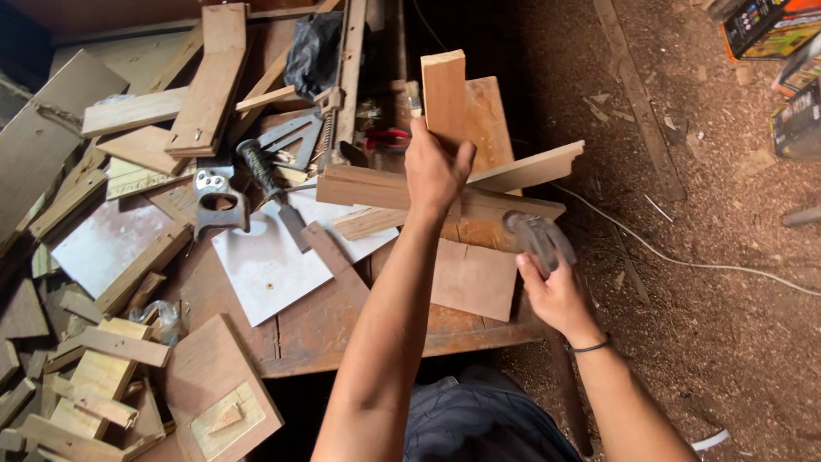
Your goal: The person assembles small wooden pieces on a workbench using a hammer and nails. They repeatedly position pieces, drive nails, and adjust alignment to form a small wooden frame.
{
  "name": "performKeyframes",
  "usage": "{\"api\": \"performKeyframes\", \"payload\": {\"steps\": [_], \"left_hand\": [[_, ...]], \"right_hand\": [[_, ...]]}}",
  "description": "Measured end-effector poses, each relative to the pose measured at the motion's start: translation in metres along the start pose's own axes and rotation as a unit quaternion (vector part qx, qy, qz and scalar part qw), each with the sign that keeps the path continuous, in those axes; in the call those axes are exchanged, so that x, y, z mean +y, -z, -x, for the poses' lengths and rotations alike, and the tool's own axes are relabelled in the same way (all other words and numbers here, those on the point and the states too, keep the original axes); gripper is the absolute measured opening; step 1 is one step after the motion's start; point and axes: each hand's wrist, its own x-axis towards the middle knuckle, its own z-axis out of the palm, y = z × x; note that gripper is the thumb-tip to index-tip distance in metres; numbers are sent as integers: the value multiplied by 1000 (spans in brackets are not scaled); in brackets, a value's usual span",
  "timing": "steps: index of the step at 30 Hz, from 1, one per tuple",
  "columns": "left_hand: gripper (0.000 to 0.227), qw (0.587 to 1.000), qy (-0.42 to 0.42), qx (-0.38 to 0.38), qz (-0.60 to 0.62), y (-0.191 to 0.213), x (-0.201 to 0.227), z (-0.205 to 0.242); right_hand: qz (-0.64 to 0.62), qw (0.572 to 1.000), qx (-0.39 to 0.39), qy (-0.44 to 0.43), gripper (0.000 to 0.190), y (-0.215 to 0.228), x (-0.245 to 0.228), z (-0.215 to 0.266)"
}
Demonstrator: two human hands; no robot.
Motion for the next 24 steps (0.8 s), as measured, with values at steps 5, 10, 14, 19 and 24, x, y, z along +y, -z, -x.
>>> {"api": "performKeyframes", "payload": {"steps": [5,10,14,19,24], "left_hand": [[49,1000,-3,-10,28,-14,-1,-26],[48,999,7,-31,-15,-28,5,-42],[50,996,58,-61,-7,-52,11,-57],[57,988,119,-101,-25,-87,14,-48],[57,975,164,-138,-59,-116,23,-54]], "right_hand": [[134,979,-47,-146,41,0,11,1],[143,982,-30,-119,43,0,14,12],[189,979,20,-69,46,10,4,12],[227,962,62,-138,46,20,-4,16],[256,954,155,6,34,42,-8,15]]}}
